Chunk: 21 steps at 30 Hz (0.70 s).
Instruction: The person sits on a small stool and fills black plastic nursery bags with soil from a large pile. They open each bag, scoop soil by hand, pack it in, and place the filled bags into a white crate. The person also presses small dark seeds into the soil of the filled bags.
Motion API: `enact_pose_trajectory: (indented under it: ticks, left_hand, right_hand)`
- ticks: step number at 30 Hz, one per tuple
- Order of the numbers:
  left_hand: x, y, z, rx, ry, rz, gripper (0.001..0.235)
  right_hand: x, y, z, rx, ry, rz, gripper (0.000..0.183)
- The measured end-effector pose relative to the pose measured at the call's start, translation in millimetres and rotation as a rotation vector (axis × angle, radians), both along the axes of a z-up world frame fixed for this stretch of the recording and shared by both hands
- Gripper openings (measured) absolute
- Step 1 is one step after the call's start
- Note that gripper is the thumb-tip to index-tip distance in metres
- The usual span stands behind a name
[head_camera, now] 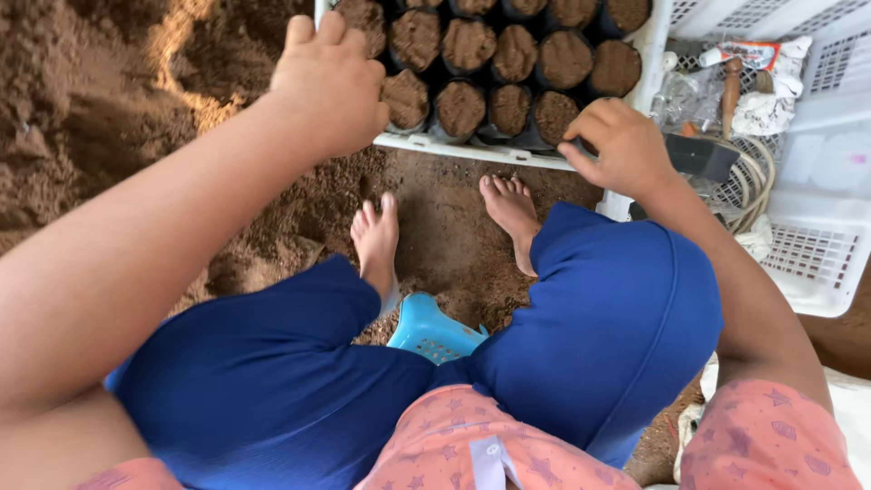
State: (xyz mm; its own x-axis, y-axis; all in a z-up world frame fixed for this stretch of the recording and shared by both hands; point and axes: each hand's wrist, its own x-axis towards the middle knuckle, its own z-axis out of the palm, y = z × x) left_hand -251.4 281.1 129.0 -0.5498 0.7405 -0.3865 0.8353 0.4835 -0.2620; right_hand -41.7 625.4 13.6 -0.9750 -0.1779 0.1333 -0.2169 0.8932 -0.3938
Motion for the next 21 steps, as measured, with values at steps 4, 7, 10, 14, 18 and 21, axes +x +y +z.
enact_pose_trajectory:
  ticks: [4,7,10,14,18,21]
  left_hand:
    - [0.0,-57.8,5.0,0.022,-0.124,0.128,0.044]
    - [-4.4,-74.1,-14.0,0.056,-0.161,0.163,0.042]
    - [-12.2,-68.4,-45.1,0.06,-0.239,0.168,0.041]
    - [3.5,-58.2,-94.0,0.247,-0.691,0.335,0.037]
    - [30.5,-52.3,-154.2,0.266,-1.067,0.384,0.036]
    - [54.6,-58.1,-204.2,0.28,-1.236,0.456,0.038]
  right_hand:
    - [-10.6,-32.3,6.7,0.092,0.086,0.095,0.013]
    - [-17.6,-38.6,-1.3,0.131,0.089,0.151,0.012]
    - [-20.4,-29.7,-8.5,0.119,0.036,0.201,0.009]
    - [-45.5,-15.6,-4.6,-0.252,-0.323,-0.117,0.016]
    - [-72.4,-28.3,-2.4,-0.088,-0.278,-0.014,0.02]
    - [-78.4,-39.8,-5.1,-0.023,-0.331,0.01,0.021]
